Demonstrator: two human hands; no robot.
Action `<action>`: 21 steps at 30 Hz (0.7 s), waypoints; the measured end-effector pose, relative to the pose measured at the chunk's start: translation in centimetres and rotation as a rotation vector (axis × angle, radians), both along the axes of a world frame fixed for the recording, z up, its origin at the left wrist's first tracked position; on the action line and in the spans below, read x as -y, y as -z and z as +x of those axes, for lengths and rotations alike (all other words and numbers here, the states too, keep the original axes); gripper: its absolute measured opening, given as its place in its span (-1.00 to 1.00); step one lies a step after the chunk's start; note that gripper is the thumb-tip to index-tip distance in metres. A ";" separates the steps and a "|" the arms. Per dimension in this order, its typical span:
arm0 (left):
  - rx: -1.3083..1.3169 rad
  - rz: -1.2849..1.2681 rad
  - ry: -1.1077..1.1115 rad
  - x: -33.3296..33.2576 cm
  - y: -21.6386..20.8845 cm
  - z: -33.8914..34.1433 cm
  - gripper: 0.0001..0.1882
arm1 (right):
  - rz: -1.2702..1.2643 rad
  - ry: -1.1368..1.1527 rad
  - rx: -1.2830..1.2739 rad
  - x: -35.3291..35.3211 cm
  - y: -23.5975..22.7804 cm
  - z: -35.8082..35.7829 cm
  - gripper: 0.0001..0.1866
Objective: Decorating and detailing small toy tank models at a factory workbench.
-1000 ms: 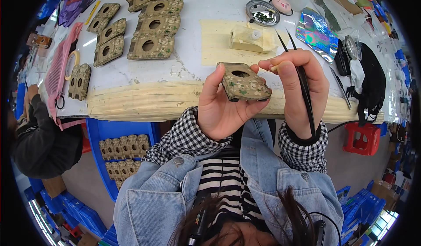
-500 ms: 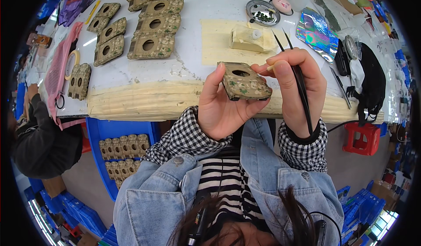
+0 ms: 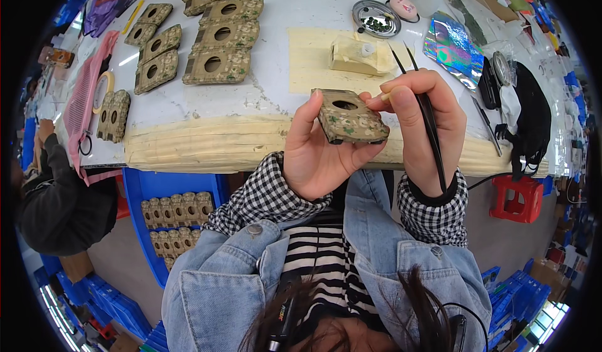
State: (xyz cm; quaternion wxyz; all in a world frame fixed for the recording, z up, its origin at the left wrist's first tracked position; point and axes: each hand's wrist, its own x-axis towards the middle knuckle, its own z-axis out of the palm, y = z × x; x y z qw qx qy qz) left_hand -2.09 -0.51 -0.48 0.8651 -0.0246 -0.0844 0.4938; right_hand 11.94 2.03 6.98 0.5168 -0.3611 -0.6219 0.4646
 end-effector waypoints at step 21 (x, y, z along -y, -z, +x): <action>-0.026 0.030 0.056 -0.2 0.0 -0.3 -0.30 | 0.736 0.504 0.596 -6.2 1.9 1.0 -0.90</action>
